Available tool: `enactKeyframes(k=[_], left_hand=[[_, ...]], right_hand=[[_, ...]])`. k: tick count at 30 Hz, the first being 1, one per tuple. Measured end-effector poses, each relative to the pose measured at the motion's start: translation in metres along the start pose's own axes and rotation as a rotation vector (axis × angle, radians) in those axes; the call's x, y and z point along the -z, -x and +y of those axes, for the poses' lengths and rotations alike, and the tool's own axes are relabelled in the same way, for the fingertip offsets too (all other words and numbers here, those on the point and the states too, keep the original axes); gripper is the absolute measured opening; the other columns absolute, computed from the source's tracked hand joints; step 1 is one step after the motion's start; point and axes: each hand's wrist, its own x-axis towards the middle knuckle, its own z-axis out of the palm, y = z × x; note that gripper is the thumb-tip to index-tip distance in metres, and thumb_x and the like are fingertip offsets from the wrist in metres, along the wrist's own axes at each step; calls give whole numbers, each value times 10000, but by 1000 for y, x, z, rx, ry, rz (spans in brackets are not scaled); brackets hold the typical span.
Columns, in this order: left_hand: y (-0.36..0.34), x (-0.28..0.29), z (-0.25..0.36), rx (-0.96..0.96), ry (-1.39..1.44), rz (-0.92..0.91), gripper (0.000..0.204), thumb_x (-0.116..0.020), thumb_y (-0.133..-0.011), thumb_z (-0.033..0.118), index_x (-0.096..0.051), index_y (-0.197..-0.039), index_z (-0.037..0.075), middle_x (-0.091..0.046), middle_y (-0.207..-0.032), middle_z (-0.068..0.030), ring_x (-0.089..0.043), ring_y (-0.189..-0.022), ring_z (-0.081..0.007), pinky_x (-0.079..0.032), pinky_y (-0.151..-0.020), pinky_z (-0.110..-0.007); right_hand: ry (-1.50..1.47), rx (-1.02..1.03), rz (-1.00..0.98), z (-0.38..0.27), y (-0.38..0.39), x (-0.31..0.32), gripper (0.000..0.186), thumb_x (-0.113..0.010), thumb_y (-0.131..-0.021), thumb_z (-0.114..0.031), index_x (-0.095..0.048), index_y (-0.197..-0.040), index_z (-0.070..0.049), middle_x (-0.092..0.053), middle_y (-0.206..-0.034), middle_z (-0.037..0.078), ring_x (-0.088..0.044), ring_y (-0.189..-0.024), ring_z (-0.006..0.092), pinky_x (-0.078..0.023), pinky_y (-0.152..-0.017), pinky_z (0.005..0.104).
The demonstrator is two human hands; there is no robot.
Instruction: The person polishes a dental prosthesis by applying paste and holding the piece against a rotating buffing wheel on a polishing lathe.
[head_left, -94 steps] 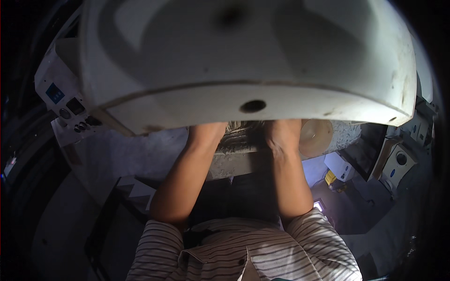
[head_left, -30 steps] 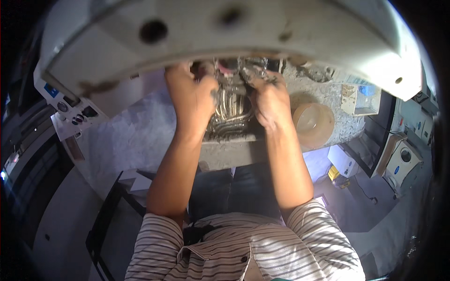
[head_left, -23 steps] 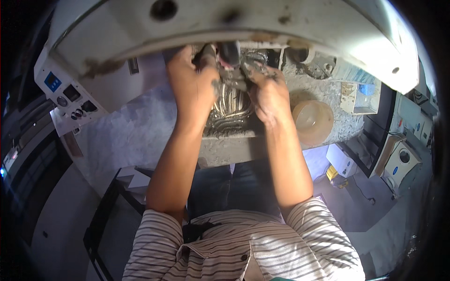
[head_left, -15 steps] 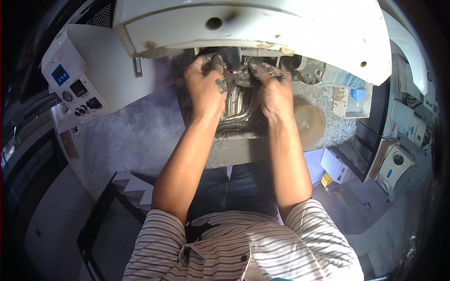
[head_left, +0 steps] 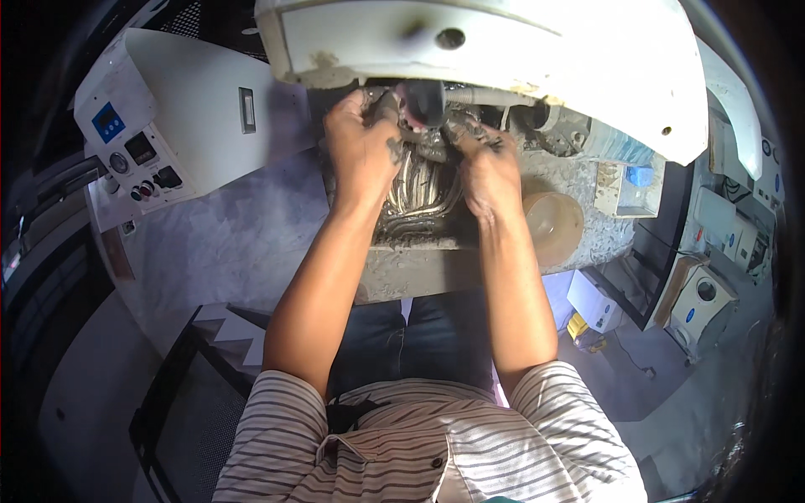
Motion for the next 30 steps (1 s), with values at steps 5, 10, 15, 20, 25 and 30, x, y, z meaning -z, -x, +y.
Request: enactKeyframes(k=[5, 10, 15, 20, 25, 30], left_hand=[[-4, -5, 10, 87, -60, -43, 69, -567, -862, -109, -627, -894, -92, -583, -747, -55, -470, -569, -55, -339, -497, -211], [25, -19, 10, 182, 134, 76, 64, -554, -837, -104, -599, -851, -61, -564, -702, -23, -477, -525, -65, -348, -442, -250], [17, -15, 5, 143, 156, 137, 104, -548, -836, -120, -592, -894, -45, -550, -698, -21, -495, -564, -61, -379, -465, -232], [20, -19, 7, 170, 77, 127, 158, -520, -808, -123, -614, -914, -53, -567, -707, -30, -504, -561, -61, -361, -448, -243], [44, 38, 1, 49, -238, -48, 236, -482, -806, -132, -596, -1004, -76, -604, -820, -37, -493, -628, -41, -345, -511, -191], [101, 53, 39, 80, -269, -65, 317, -447, -806, -162, -577, -1075, -55, -620, -922, -38, -539, -706, -40, -390, -595, -175]], right_hand=[[-100, 64, -22, 11, -2, 4, 168, -609, -877, 11, -685, -1010, 80, -699, -956, 117, -625, -826, 155, -488, -774, 264], [-133, 79, 42, 7, -16, 16, 147, -643, -847, 0, -663, -967, 82, -685, -939, 127, -648, -815, 190, -522, -725, 278], [-29, 134, 40, 8, -19, 9, 185, -645, -828, 32, -650, -1001, 96, -685, -935, 144, -647, -790, 195, -512, -701, 273], [-42, 141, 81, 6, -18, 7, 145, -639, -855, -26, -692, -955, 64, -697, -900, 101, -617, -793, 152, -480, -740, 270], [617, -87, 0, -17, 38, 4, 314, -637, -880, -85, -632, -1141, 89, -692, -1055, 177, -641, -970, 183, -486, -879, 304], [572, 236, -202, -11, 85, 43, 461, -607, -861, -55, -522, -1295, 75, -612, -1239, 228, -594, -1145, 247, -433, -1004, 335]])
